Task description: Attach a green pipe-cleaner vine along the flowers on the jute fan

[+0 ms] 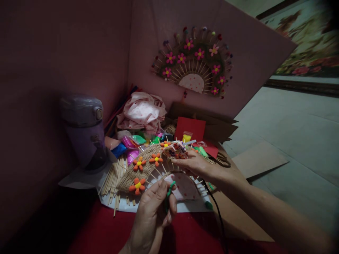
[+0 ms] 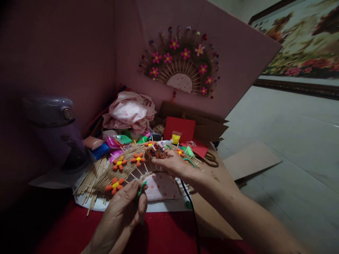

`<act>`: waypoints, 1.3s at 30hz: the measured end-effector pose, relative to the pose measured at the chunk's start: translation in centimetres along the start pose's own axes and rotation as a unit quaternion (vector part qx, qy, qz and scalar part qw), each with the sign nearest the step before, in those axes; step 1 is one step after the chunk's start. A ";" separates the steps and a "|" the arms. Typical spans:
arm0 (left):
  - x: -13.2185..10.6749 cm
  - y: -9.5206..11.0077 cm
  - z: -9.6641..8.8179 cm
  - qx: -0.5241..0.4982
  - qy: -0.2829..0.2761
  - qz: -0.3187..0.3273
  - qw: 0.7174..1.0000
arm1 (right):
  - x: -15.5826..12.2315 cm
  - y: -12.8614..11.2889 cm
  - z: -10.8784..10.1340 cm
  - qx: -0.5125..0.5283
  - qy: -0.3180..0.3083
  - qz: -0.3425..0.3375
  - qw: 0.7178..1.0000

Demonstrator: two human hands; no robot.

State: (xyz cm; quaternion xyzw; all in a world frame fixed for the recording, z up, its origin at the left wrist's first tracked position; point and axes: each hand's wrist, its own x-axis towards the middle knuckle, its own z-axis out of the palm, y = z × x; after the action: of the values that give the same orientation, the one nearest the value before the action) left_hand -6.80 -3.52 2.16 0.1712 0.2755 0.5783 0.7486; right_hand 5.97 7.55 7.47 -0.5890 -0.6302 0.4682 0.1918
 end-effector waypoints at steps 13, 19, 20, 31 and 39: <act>0.1 -0.1 -0.1 0.000 0.001 0.004 1.000 | -1.1 0.3 -0.7 -0.015 0.013 0.001 1.000; 0.1 -0.2 -0.2 0.001 0.003 0.001 1.000 | -1.6 0.3 -1.0 -0.056 0.022 0.012 0.998; 0.1 -0.2 -0.2 0.001 0.001 -0.001 1.000 | -1.6 0.2 -1.0 -0.061 0.021 0.018 0.998; 0.1 -0.1 -0.2 -0.004 0.002 -0.007 1.000 | -1.1 0.5 -0.7 -0.036 0.021 0.013 0.999; 0.6 -0.2 -0.6 0.002 -0.012 -0.015 1.000 | 0.0 1.0 -0.3 0.003 0.020 -0.002 1.000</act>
State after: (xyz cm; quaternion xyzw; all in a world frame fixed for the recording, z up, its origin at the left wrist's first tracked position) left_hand -6.91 -3.02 1.39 0.1754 0.2702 0.5645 0.7600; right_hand 6.77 7.59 6.84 -0.5964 -0.6256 0.4583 0.2068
